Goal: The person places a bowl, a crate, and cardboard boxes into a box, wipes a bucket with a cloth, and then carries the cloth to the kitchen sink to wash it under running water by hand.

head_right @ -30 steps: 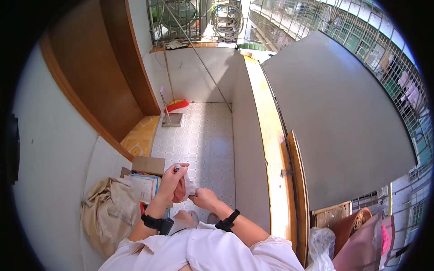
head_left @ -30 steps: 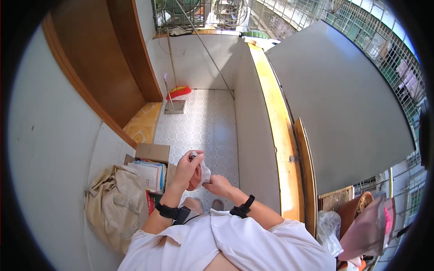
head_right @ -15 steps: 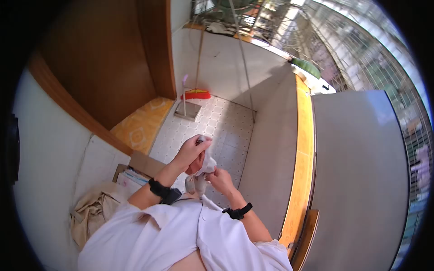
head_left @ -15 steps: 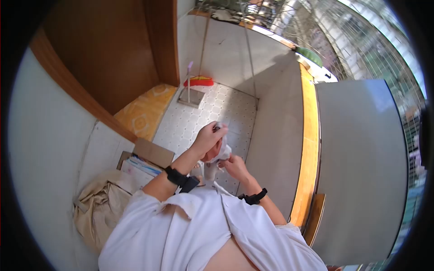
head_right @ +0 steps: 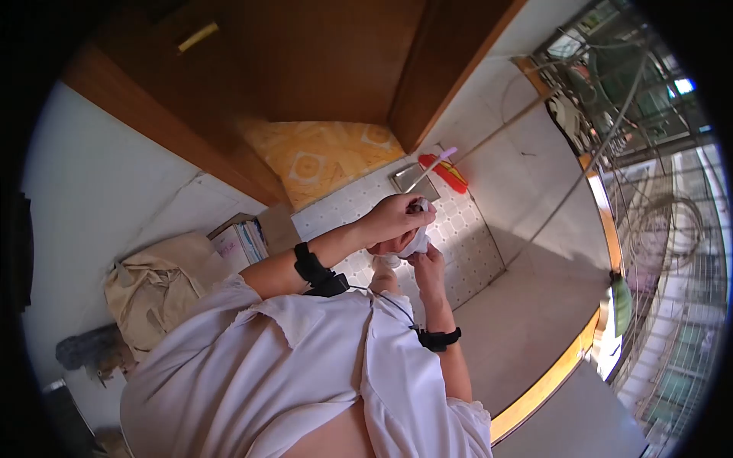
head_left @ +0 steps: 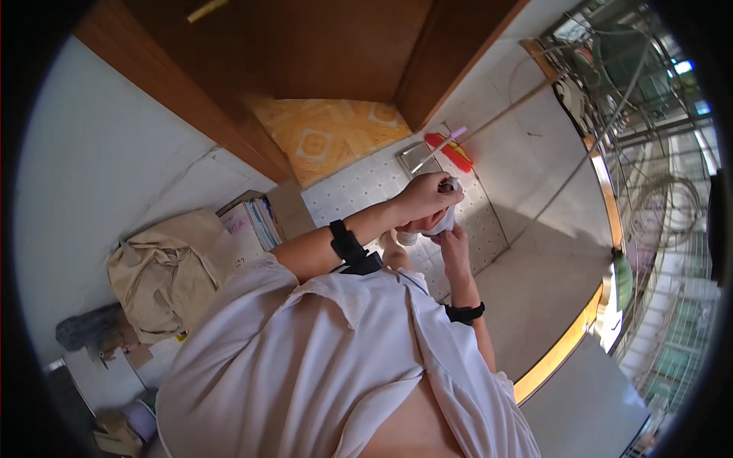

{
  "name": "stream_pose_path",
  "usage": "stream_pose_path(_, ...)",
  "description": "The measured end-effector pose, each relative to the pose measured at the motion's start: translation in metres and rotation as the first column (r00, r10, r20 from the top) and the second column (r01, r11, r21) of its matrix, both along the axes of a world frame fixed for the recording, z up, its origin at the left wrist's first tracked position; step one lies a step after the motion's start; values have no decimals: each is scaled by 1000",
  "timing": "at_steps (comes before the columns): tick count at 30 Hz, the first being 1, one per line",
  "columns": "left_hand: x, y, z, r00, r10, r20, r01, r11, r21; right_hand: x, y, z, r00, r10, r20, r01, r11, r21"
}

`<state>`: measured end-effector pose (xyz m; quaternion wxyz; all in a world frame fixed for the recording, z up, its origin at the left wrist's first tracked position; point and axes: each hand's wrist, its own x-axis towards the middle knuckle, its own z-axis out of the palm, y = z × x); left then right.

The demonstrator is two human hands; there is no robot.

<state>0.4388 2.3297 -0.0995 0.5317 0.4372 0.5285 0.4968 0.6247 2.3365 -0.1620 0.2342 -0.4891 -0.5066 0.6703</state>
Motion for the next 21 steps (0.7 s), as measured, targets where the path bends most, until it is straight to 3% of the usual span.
stream_pose_path(6,-80,115,4,953,299,-38,-301,949,-90,-84,157,15,957,287,-35,-289,955,-66)
stream_pose_path(8,-101,135,2,894,442,-72,-440,897,37,-116,200,21,910,414,-34,-415,909,-47)
stream_pose_path(9,-115,137,26,884,453,-118,-464,880,-99,-133,218,20,883,466,-53,-468,883,-27)
stream_pose_path(10,-130,137,26,863,491,-120,-503,858,-104,-155,233,19,852,517,-77,-519,855,0)
stream_pose_path(12,-160,142,23,777,628,-41,-629,770,-105,-193,260,22,770,637,-25,-634,770,74)
stream_pose_path(15,-211,151,3,623,780,63,-773,626,-98,-258,294,5,693,709,-132,-698,705,126)
stream_pose_path(17,-246,150,6,469,873,131,-870,483,-99,-305,303,7,594,803,59,-800,581,150)
stream_pose_path(18,-267,151,6,446,886,124,-883,458,-97,-329,311,8,572,819,52,-815,559,152)
stream_pose_path(20,-307,153,3,354,921,161,-909,380,-172,-373,329,10,437,874,211,-877,362,315)
stream_pose_path(21,-327,158,0,288,945,157,-946,306,-107,-399,336,13,440,850,289,-883,352,310)
